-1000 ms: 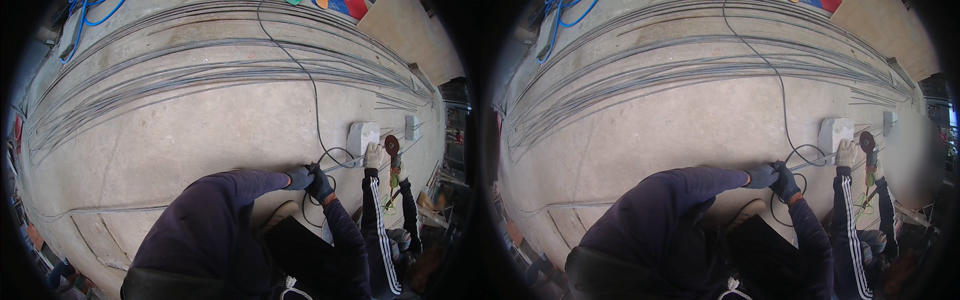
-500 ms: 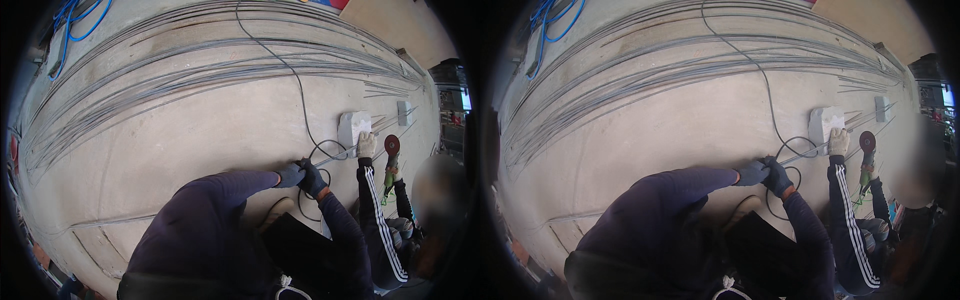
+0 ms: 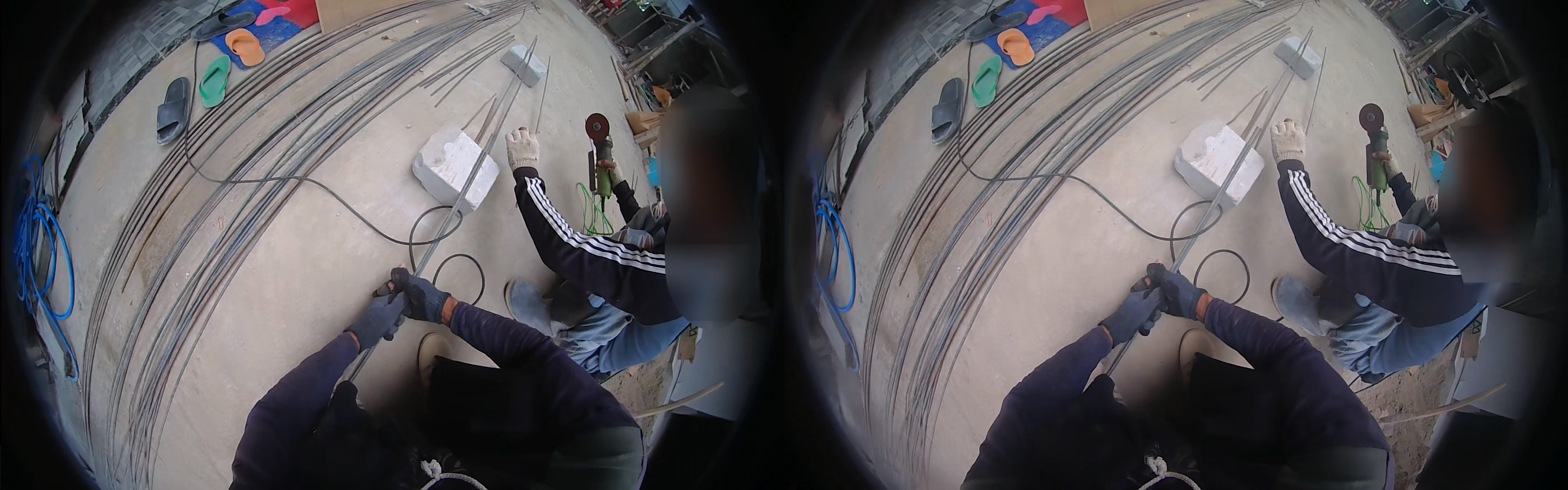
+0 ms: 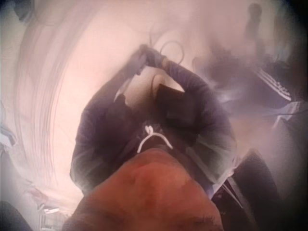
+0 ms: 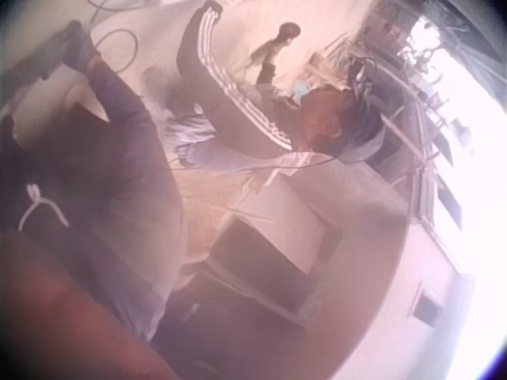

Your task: The person kneels on the floor and holds metal rods in place while a coworker uses an angle grinder to cut them. The person repeatedly picks up new rods, positions them against a white block, and hands them to the coworker for cutting.

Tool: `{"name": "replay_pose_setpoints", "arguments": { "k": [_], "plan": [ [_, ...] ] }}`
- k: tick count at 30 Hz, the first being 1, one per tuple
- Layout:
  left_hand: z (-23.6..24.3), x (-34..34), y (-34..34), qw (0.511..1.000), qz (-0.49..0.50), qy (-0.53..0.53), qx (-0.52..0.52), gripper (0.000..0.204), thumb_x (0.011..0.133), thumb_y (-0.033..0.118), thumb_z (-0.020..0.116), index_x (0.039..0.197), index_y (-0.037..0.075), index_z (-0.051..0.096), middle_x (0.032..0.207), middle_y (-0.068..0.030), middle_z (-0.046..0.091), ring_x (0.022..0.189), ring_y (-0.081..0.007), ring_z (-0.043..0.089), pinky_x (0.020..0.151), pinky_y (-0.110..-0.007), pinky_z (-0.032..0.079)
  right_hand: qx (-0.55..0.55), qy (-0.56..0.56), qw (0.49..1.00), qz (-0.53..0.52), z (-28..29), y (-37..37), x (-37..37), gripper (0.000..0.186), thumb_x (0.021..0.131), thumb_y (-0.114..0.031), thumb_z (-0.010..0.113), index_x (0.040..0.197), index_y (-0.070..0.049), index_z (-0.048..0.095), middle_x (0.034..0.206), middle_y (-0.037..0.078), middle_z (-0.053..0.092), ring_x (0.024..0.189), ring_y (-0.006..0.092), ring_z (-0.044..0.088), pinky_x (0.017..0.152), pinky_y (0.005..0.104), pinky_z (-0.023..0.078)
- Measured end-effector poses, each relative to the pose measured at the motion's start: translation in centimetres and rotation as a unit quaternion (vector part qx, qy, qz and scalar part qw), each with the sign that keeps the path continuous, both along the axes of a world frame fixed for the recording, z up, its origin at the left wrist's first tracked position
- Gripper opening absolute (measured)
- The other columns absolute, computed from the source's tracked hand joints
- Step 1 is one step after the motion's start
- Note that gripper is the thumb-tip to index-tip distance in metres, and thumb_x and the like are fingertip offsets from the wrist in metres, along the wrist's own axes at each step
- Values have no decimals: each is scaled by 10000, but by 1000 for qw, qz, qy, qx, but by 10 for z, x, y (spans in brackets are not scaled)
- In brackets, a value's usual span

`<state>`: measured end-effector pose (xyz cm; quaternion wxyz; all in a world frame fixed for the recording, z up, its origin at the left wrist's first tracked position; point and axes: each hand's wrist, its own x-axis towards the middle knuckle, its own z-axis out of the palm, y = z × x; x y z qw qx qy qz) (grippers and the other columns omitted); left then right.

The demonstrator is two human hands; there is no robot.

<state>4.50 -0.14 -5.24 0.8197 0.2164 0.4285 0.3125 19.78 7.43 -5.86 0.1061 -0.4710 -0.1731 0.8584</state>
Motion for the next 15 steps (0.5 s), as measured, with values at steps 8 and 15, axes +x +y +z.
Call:
{"name": "replay_pose_setpoints", "arguments": {
  "k": [8,15],
  "plan": [
    [33,-94,-157,959,154,212,-108,356,1015,329,557,1109,-12,593,940,-94,644,791,-179,642,740,-335,546,-68,110,986,-105,26,-12,-21,485,1020,-572,433,855,-124,515,801,28,534,795,258,595,752,448,521],
    [82,-90,-249,798,-46,577,-169,399,982,388,572,1000,-3,648,950,-131,669,829,-207,671,755,-348,535,-71,148,982,-93,17,-9,-12,471,1013,-626,382,809,-211,469,723,-16,484,665,203,514,702,450,460]
  ]
}}
